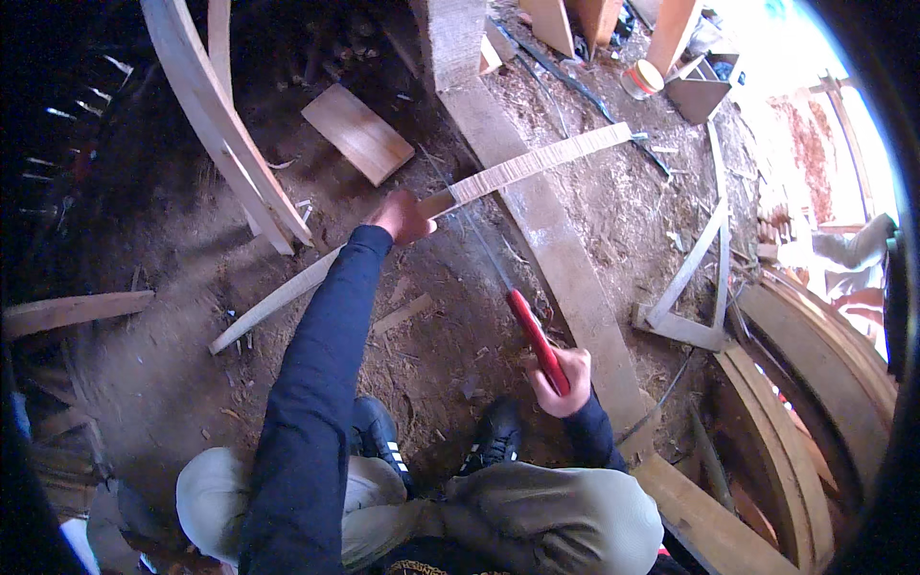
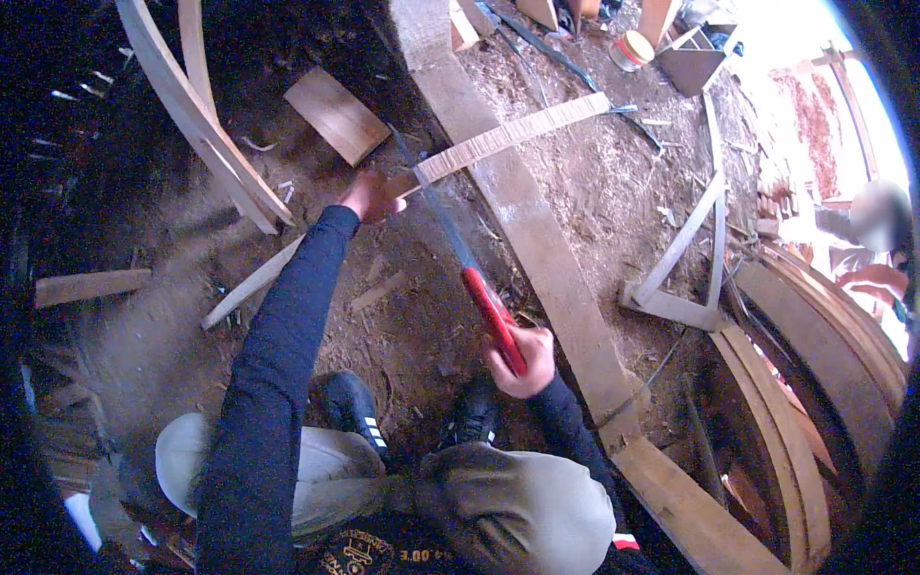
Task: The person uses a red hand saw to cut a long, thin strip of light-colored wood. They hold the wood steady with their left hand while sawing with their right hand, working in a cluttered workshop environment.
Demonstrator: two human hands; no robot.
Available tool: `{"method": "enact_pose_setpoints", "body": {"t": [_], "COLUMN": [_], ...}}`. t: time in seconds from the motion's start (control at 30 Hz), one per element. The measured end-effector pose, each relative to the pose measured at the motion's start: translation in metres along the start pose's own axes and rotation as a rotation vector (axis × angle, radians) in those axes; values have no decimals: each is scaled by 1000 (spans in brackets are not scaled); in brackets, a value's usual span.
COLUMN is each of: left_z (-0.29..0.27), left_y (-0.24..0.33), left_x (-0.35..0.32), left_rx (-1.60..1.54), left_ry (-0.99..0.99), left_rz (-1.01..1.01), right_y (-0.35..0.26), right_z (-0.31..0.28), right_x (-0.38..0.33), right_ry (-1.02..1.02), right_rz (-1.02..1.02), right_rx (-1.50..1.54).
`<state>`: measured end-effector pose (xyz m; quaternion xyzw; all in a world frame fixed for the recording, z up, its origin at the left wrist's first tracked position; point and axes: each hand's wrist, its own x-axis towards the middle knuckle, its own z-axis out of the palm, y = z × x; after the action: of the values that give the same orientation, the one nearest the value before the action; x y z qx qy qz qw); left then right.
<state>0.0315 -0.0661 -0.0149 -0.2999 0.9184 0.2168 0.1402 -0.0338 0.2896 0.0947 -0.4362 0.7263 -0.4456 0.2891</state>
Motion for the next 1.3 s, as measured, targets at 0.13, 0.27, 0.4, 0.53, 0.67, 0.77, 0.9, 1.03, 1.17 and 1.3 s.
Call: {"method": "enact_pose_setpoints", "body": {"t": [0.13,0.27,0.4,0.53,0.67,0.77,0.9,1.03,1.17,1.3], "left_z": [0,31,27,5,11,18,25,21,11,7], "left_y": [7,-24,-13,5,-12,-5,-1,-16,1,6], "left_x": [6,16,9,-4,-6,-7,4,-6,-19,-11], "left_rx": [-110,-8,-56,-110,-73,-56,-16,-32,-65,-51], "left_ry": [-56,-18,8,12,55,45,89,35,137,181], "left_rz": [-66,-22,-43,-96,19,-72,19,-57,-136,-90], "right_y": [13,11,-2,10,7,2,11,7,-3,-7], "right_z": [-3,15,3,15,28,23,30,23,25,18], "right_x": [-4,30,3,29,50,15,68,32,42,60], "right_ry": [87,10,42,62,23,122,123,23,73,68], "right_rz": [-51,34,-19,-11,-15,-71,-58,-6,-20,-16], "right_rx": [-16,3,3,-16,-15,-6,-64,22,0,-38]}}
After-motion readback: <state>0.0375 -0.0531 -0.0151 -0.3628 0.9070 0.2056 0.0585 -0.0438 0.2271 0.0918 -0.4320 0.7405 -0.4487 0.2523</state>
